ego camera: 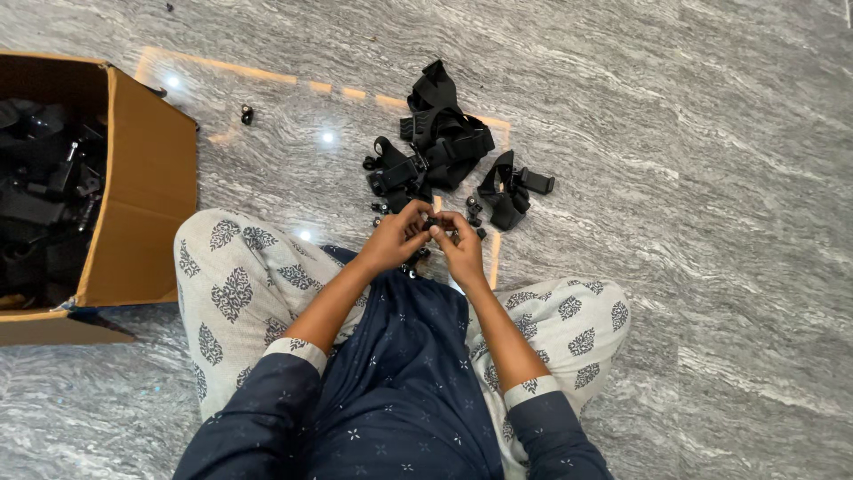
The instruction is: The person sits on the floor and assembles black harness components by hand. They pick up straps and small plastic parts, connect them, and place the assembled units into a cardboard box.
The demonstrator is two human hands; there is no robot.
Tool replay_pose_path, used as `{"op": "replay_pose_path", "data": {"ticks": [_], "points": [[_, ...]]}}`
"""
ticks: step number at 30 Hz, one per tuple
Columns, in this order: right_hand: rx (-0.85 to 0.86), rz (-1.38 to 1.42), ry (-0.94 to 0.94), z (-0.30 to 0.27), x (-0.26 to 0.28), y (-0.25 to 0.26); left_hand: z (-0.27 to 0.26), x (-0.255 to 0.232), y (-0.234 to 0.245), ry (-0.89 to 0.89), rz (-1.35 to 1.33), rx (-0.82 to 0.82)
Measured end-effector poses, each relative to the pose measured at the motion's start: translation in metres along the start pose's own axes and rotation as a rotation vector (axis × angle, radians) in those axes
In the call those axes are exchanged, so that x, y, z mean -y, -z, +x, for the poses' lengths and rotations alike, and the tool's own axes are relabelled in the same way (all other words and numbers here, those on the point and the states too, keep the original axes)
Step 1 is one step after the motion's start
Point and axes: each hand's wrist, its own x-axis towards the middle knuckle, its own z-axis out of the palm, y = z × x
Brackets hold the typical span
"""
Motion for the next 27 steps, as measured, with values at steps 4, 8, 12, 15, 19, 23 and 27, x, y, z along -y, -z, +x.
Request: {"op": "replay_pose_path", "data": {"ticks": [4,8,12,15,19,23,27], "points": [[-0.033,-0.232,0.144,0.000,0.004,-0.002,0.001,-0.002,-0.001,-0.025,-0.023,0.024],[-0.050,-0.368,0.194,0.000,0.007,-0.003,0.000,-0.004,-0.002,0.004,0.002,0.039],[-0.079,-0.347,0.143,0.000,0.004,-0.003,0.001,-0.005,-0.002,-0.010,-0.010,0.046],[-0.106,-0.321,0.092,0.001,0.000,-0.002,0.001,-0.005,-0.002,0.031,-0.043,0.058],[-0.074,-0.128,0.011,0.000,0.000,0.000,0.002,-0.004,0.000,0.010,-0.058,0.004],[0.010,-0.044,0.119,0.001,0.001,0.002,0.002,-0.002,0.000,0.010,-0.045,0.001],[0.009,-0.066,0.121,0.002,-0.003,0.001,0.000,-0.002,0.000,0.006,-0.026,0.014]]}}
